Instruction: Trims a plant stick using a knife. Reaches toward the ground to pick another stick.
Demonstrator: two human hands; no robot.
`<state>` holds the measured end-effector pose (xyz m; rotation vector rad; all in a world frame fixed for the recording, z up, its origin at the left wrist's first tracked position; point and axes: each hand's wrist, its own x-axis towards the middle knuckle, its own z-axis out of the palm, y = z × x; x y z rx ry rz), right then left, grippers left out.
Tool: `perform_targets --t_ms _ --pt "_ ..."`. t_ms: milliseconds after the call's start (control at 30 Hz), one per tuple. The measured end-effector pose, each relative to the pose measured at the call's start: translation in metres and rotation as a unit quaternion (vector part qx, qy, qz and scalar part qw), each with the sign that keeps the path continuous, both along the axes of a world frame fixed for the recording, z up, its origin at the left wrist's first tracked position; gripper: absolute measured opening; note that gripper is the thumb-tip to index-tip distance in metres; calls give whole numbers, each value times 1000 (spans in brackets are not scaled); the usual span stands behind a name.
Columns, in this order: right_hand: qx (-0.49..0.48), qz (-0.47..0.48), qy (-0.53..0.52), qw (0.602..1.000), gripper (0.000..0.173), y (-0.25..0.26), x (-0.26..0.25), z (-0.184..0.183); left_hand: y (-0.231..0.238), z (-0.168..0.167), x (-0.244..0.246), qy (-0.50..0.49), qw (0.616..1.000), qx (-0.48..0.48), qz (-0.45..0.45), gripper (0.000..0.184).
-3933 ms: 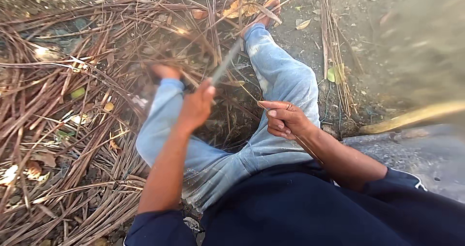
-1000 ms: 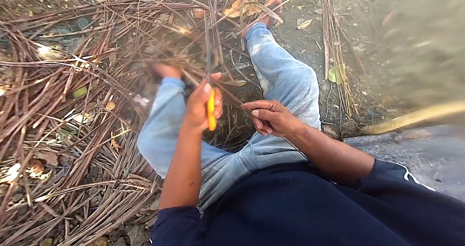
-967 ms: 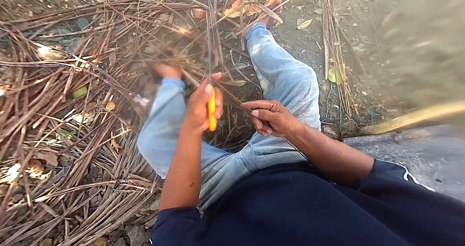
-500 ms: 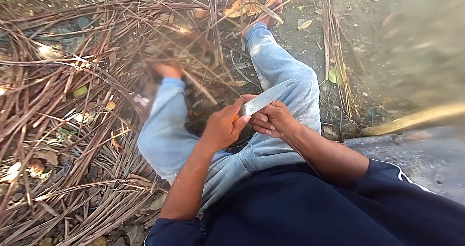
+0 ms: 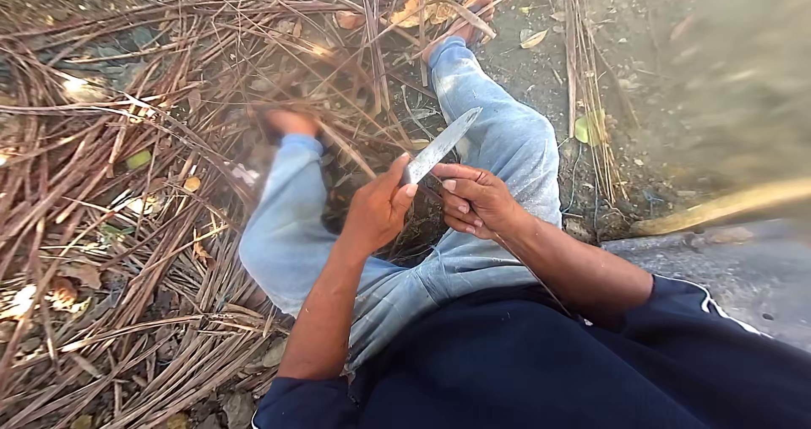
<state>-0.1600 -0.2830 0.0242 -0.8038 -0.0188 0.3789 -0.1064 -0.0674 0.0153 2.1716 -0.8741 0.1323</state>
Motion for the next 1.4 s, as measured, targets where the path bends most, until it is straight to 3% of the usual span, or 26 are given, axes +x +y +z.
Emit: perform_targets --t_ms 200,300,433,633,767,933,1133,1267,1400 --pt "-1 -5 20 1000 29 1 -2 7 -6 -1 -4 -9 1000 16 5 53" --pt "18 4 17 1000 41 0 -4 7 3 -1 4 1 1000 -2 25 54" --pt "41 28 1 999 43 -4 -4 6 6 6 6 19 999 -21 21 54" --pt "52 61 -19 997 42 -12 -7 3 11 11 14 78 995 -50 34 54" --pt "37 74 -30 996 42 -17 -10 1 20 11 25 205 973 -87 59 56" --pt "-34 68 -76 994 41 -25 -15 -8 20 27 28 377 893 -241 -53 57" --pt "-130 90 -130 979 39 -34 -24 -16 14 19 17 484 796 -354 -87 49" --pt "-212 46 -162 963 29 -28 -17 -13 5 12 7 480 793 -363 -93 50" --pt "-337 -15 -191 922 38 -10 12 6 -4 8 -1 441 834 -322 -76 50"
